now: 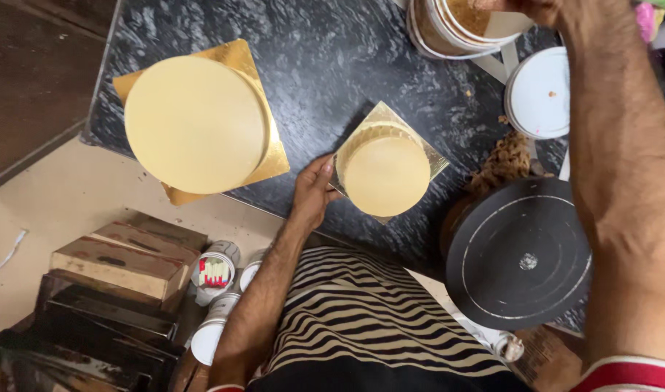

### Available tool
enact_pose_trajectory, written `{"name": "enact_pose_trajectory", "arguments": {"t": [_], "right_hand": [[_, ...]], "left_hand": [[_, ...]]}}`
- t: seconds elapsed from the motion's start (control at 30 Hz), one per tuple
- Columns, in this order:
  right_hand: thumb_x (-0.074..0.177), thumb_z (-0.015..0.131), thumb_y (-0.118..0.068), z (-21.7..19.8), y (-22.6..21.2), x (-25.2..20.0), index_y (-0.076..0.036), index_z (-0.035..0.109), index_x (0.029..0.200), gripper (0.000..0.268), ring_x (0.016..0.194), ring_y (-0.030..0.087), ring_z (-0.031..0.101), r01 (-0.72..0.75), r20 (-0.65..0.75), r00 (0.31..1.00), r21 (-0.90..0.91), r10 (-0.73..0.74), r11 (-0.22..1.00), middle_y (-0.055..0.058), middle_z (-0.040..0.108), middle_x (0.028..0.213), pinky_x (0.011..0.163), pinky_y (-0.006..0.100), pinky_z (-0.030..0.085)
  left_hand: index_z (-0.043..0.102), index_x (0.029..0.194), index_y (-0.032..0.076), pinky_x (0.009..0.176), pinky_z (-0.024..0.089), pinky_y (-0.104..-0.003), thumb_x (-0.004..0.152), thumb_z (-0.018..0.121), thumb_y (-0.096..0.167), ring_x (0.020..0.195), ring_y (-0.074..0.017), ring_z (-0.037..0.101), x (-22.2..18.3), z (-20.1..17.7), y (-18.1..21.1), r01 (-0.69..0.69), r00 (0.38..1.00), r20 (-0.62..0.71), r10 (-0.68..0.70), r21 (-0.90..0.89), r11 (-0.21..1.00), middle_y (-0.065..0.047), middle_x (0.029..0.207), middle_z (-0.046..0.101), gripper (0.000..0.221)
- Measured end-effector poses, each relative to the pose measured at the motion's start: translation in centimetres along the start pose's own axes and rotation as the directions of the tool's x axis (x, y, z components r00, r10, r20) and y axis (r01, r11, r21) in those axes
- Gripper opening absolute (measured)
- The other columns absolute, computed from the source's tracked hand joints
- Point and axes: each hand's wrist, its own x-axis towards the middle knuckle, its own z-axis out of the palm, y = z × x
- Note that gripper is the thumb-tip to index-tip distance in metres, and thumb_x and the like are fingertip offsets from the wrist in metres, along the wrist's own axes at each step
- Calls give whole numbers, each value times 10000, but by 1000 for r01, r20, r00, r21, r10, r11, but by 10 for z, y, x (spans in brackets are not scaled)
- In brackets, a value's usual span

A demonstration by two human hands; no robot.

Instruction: The person frosts several small round cakes using a spatula, scraper, and by hand, placing them on individual gold boards and then onto a rotating stand to smooth the sides and apply a gold-leaf decoration.

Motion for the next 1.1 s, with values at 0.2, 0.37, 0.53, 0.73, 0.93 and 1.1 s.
{"name": "enact_pose_trajectory", "arguments": {"t": [0.2,0.37,0.53,0.73,0.93,1.1], "right_hand": [[825,751,-72,-14,-12,-34,-38,778,1056,235,841,236,758,-19,10,1000,27,19,999,167,767,933,811,365,594],[843,738,-55,-27,-16,-61,-20,769,1060,222,859,226,764,-42,1,999,61,42,997,166,770,950,824,355,598],[861,726,-38,-20,-39,-73,-3,760,1065,210,876,216,770,-88,74,994,83,82,993,165,774,967,837,346,602],[856,705,1,26,-62,-85,2,754,1057,207,916,200,786,-352,340,902,219,267,910,147,787,979,874,325,584],[872,688,-50,51,-74,-92,-33,763,1088,230,989,165,782,-301,458,863,132,211,944,119,799,1019,905,281,564],[858,737,-88,53,-86,-102,-55,780,1100,248,967,170,763,-294,394,870,-65,295,954,110,806,1006,926,279,584]], "left_hand": [[610,1366,34,773,646,-378,1107,481,232,949,-185,731,8,4,-1,5,994,110,3,-75,997,-118,1164,732,351],[613,1339,23,793,665,-377,1088,488,228,938,-167,740,10,2,4,-5,991,132,8,-21,1000,-102,1144,744,348],[618,1333,7,766,656,-348,1093,499,217,869,-139,719,14,-4,4,-7,992,124,9,-11,1000,-95,1085,740,341],[619,1329,-21,731,631,-289,1109,499,214,838,-127,712,21,-2,8,-14,978,206,24,-48,999,-103,1059,743,343],[608,1342,-41,810,602,-246,1121,491,198,933,-115,708,27,7,12,30,968,251,-7,-86,996,-102,1121,739,346],[583,1329,-10,834,635,-263,1087,485,199,968,-116,730,28,10,1,115,962,265,-67,-169,979,-85,1126,732,335]]}}
